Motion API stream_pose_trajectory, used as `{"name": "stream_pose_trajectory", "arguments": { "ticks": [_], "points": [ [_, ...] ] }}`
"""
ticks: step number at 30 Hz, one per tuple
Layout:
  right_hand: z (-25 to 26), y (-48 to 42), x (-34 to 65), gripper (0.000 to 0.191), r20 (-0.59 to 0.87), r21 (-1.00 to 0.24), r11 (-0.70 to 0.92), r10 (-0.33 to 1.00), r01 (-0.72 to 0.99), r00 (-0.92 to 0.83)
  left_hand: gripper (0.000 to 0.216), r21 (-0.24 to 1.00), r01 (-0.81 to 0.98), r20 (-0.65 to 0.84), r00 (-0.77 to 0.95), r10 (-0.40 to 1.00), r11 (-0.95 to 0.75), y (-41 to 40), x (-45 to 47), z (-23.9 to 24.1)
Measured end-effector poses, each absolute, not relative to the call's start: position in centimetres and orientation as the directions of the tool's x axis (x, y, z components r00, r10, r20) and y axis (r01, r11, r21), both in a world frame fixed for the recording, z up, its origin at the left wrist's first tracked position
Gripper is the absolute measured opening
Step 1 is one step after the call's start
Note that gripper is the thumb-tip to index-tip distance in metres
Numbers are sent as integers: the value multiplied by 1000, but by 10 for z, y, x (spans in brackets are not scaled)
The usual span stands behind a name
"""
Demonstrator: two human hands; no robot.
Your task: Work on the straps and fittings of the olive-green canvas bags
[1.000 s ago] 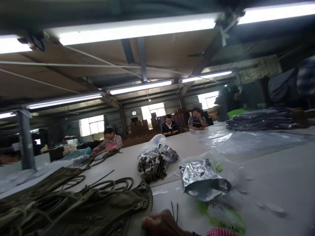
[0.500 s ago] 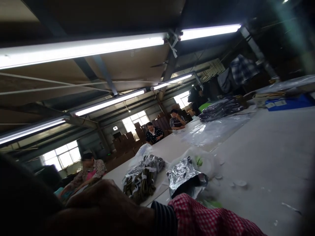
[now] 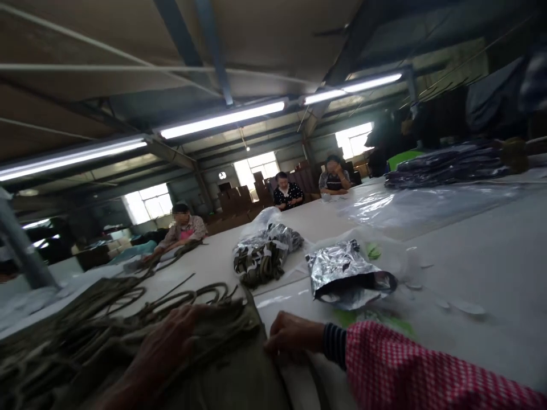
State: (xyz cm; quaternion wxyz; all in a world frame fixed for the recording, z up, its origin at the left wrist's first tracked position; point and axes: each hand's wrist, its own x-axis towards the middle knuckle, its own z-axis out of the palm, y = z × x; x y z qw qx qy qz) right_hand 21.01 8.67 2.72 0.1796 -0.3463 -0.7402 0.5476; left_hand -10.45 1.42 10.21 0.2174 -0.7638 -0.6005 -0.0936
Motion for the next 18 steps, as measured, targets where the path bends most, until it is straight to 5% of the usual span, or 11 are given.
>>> {"name": "stream_pose_trajectory", "arguments": {
  "ticks": [4, 10, 18],
  "points": [
    [20, 94, 224, 19, -94, -955, 178, 581, 238, -809, 39, -158, 930, 184, 359, 915, -333, -46, -103, 52],
    [8, 91, 226, 20, 67, -896, 390, 589, 211, -805, 42, -84, 967, 183, 252, 950, -240, -86, -128, 33],
    [16, 107, 209, 25, 228, -765, 596, 606, 245, -762, 43, -79, 996, 252, 50, 967, -31, -20, -154, 31]
  ]
}}
